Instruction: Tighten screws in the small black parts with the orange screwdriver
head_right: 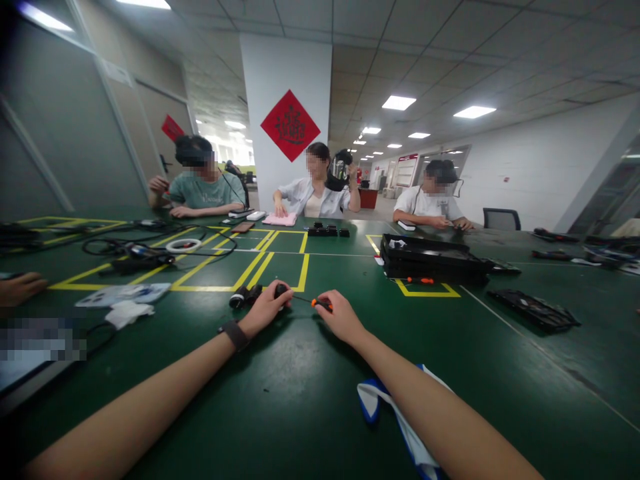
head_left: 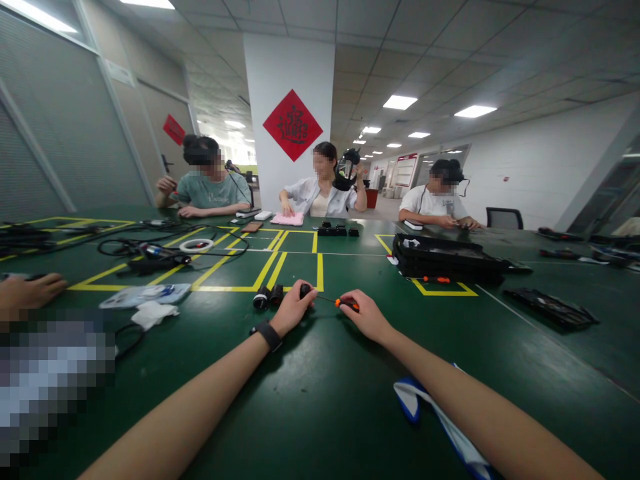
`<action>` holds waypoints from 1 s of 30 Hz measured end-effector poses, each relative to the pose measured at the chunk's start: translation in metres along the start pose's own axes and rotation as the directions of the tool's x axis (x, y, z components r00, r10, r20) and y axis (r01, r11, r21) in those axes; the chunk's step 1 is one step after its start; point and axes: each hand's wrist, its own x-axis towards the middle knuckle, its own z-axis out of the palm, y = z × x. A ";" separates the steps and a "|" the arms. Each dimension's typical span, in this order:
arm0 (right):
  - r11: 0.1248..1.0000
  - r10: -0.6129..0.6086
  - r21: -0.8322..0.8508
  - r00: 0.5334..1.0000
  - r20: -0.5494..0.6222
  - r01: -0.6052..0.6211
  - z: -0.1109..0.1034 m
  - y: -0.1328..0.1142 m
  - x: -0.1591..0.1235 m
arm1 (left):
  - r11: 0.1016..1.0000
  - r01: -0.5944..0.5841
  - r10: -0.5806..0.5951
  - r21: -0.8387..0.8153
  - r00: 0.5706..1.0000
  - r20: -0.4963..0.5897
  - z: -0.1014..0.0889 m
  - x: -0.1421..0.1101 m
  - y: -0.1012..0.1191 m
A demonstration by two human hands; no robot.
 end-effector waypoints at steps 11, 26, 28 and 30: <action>1.000 -0.026 0.005 1.000 0.001 0.026 0.000 0.001 0.000 | 1.000 -0.015 0.015 -0.007 1.000 0.002 -0.001 -0.001 0.002; 1.000 -0.004 -0.023 0.999 0.052 0.005 -0.002 0.002 0.001 | 1.000 0.022 -0.022 0.012 1.000 -0.005 0.000 -0.001 0.004; 1.000 0.013 -0.002 0.999 0.032 -0.013 -0.002 0.002 -0.001 | 1.000 0.019 -0.019 0.013 1.000 -0.002 -0.001 -0.002 0.004; 0.999 0.029 0.018 0.999 0.022 -0.029 -0.001 0.002 0.000 | 1.000 0.003 -0.003 0.019 1.000 -0.001 -0.001 -0.001 0.004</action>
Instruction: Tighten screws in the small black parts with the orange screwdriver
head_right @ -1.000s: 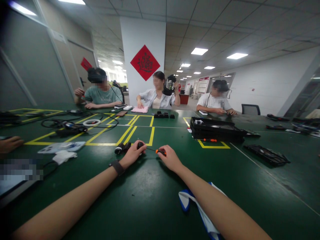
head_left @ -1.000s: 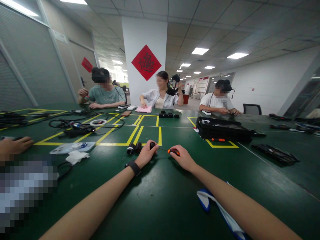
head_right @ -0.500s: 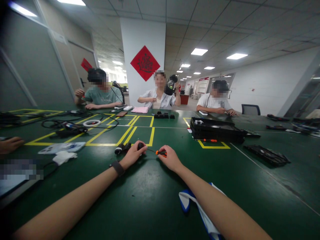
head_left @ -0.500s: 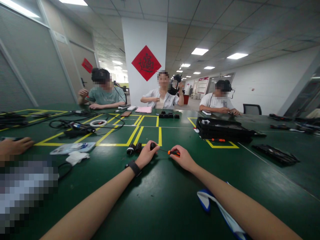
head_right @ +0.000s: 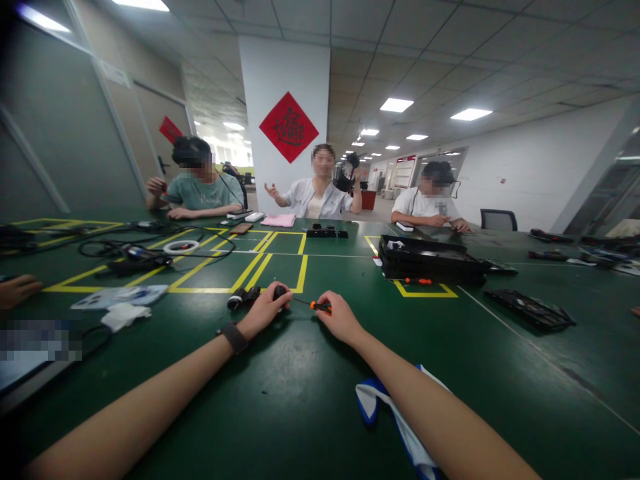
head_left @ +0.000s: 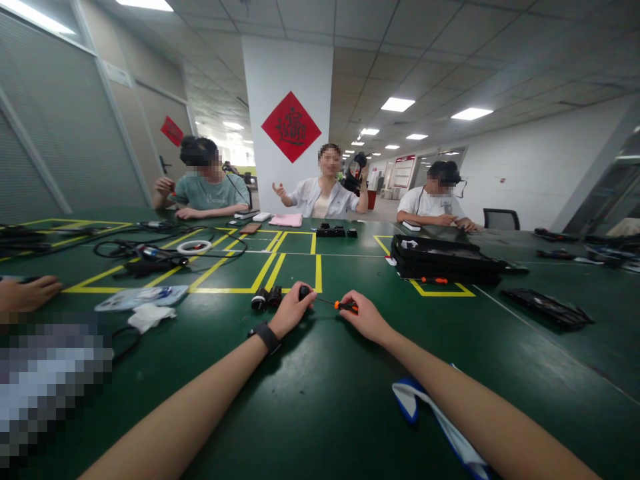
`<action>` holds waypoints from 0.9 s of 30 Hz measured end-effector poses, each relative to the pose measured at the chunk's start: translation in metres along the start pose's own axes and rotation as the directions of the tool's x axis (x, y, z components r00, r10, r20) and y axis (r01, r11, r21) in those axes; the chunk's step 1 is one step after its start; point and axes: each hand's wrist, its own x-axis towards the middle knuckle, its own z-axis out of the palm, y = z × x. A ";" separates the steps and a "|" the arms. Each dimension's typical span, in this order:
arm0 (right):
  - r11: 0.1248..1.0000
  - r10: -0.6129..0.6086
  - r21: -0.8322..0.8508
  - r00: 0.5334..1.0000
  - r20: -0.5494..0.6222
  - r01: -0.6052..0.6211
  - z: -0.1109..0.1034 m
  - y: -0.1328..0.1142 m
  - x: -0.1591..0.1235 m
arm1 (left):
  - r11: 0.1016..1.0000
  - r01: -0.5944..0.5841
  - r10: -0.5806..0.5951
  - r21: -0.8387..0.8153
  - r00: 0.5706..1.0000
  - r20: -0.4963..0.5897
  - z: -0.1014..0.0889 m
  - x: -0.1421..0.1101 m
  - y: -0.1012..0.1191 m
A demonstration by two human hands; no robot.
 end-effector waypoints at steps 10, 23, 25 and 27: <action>0.998 0.002 -0.063 1.000 0.018 -0.001 0.000 0.003 0.004 | 1.000 -0.004 0.003 0.014 1.000 0.006 0.000 0.001 -0.002; 0.998 0.052 -0.023 0.998 -0.031 -0.052 0.002 0.003 0.003 | 1.000 0.003 -0.003 -0.025 1.000 0.001 0.000 -0.001 0.003; 0.997 0.043 -0.059 0.999 -0.011 -0.044 0.000 0.004 0.004 | 1.000 0.001 -0.001 -0.025 1.000 0.005 0.000 -0.001 0.002; 0.998 0.022 -0.067 1.000 0.015 -0.021 -0.001 0.004 0.004 | 1.000 -0.005 0.005 -0.028 1.000 0.009 0.000 0.000 0.001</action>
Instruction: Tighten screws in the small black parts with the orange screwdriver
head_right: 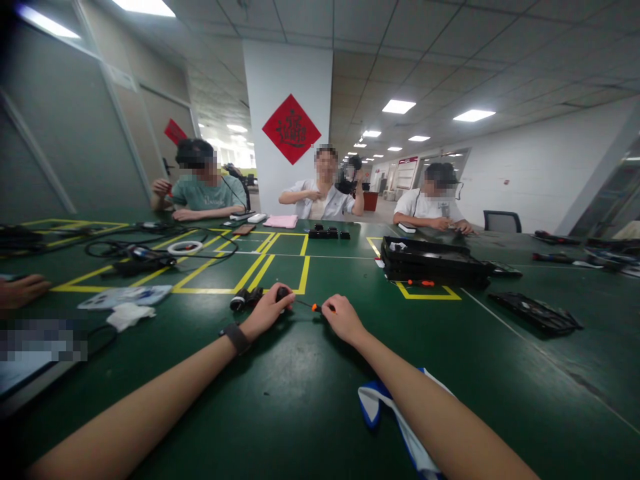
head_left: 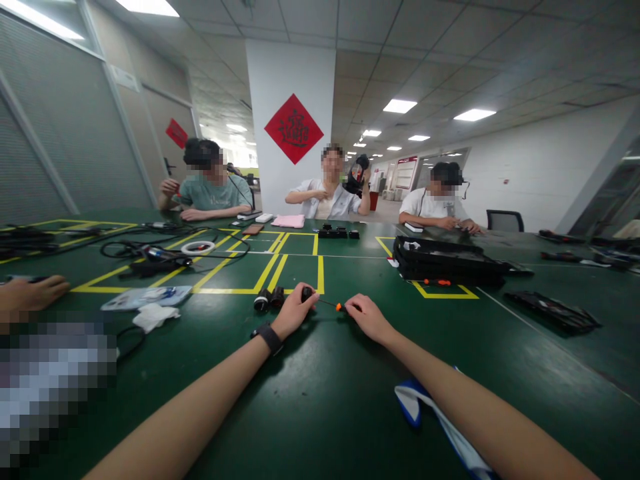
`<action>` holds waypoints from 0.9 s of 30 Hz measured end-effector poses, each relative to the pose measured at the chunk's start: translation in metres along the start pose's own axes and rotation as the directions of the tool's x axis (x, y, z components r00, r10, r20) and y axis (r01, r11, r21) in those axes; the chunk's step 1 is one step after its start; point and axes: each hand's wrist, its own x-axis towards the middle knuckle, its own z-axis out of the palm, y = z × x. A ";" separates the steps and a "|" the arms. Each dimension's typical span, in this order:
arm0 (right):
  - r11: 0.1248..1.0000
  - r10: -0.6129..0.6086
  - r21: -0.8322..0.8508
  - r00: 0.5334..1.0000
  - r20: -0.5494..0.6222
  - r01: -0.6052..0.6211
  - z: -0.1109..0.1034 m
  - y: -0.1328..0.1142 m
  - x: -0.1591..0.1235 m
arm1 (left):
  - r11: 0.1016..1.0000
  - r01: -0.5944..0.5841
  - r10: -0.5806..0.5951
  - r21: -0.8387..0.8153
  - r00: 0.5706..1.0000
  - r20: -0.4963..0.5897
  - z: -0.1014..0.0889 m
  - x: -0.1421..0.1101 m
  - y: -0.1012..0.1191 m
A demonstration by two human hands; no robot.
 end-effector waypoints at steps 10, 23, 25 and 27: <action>0.989 0.023 0.145 1.000 -0.009 -0.021 0.002 0.000 -0.003 | 1.000 0.027 -0.027 0.000 1.000 -0.004 0.001 0.001 -0.001; 0.998 -0.044 0.036 0.999 -0.029 0.045 -0.001 -0.003 -0.003 | 1.000 0.010 -0.010 0.011 1.000 -0.005 0.000 0.001 -0.003; 0.999 -0.036 0.035 0.999 -0.029 0.037 0.000 -0.003 -0.003 | 1.000 0.005 -0.005 0.013 1.000 -0.004 0.000 0.000 -0.002; 1.000 -0.020 0.011 0.999 -0.032 0.020 0.000 -0.001 -0.002 | 1.000 0.005 -0.005 0.000 1.000 0.001 -0.001 0.000 -0.001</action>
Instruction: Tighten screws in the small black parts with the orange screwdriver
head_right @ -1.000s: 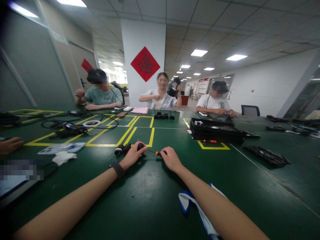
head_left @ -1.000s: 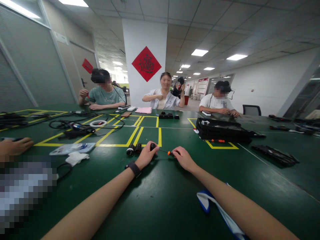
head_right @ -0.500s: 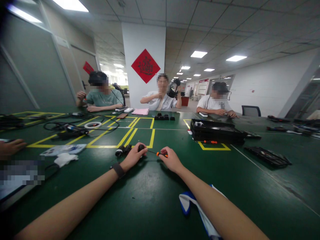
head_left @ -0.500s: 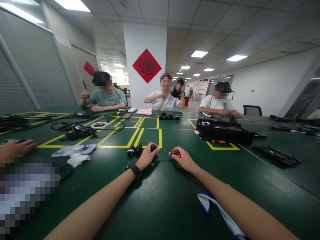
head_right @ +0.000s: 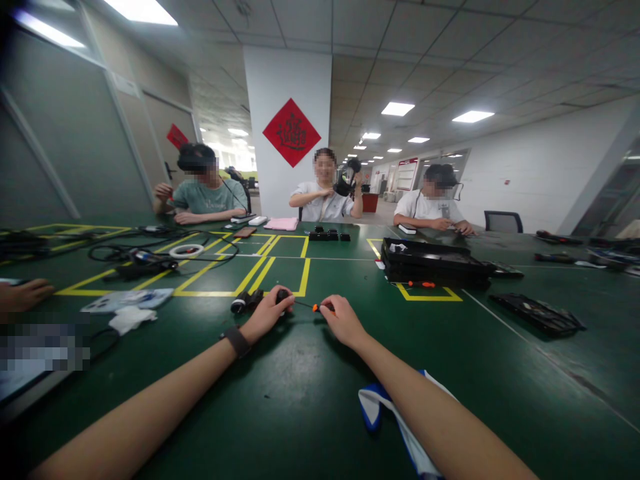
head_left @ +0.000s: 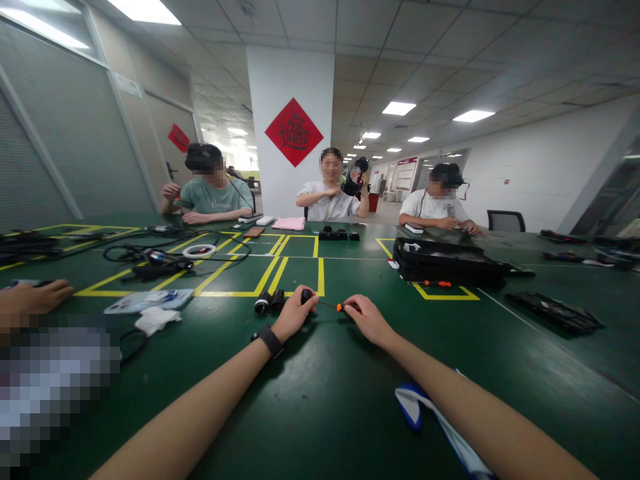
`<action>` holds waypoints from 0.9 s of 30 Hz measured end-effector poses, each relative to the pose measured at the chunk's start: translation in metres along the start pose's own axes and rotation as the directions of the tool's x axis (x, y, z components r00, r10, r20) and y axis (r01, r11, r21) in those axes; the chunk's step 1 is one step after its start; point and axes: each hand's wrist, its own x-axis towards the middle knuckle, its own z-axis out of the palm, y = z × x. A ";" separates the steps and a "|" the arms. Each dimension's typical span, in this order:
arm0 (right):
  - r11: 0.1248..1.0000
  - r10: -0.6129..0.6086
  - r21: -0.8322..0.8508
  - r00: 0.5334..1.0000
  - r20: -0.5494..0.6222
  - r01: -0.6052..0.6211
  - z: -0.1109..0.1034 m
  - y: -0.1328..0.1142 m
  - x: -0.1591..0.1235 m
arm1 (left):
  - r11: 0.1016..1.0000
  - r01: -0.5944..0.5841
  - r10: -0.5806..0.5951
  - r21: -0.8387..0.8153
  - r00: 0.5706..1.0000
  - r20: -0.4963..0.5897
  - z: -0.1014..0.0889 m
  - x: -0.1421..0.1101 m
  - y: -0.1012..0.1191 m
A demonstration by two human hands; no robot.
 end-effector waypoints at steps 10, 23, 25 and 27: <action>0.999 -0.016 -0.043 1.000 0.011 0.017 -0.001 0.002 -0.002 | 0.996 0.047 -0.048 -0.079 0.999 -0.003 0.000 0.003 -0.007; 0.998 -0.033 -0.056 0.999 0.036 0.035 -0.001 0.002 0.000 | 0.998 0.042 -0.043 -0.039 0.999 -0.009 0.000 0.003 -0.008; 0.997 -0.052 -0.055 0.998 0.022 0.053 -0.003 0.001 -0.001 | 0.999 0.040 -0.040 -0.033 0.999 -0.012 0.000 0.003 -0.007; 0.996 -0.069 -0.047 0.998 0.012 0.069 -0.003 0.000 -0.001 | 0.999 0.032 -0.032 -0.026 0.999 -0.020 0.000 0.003 -0.006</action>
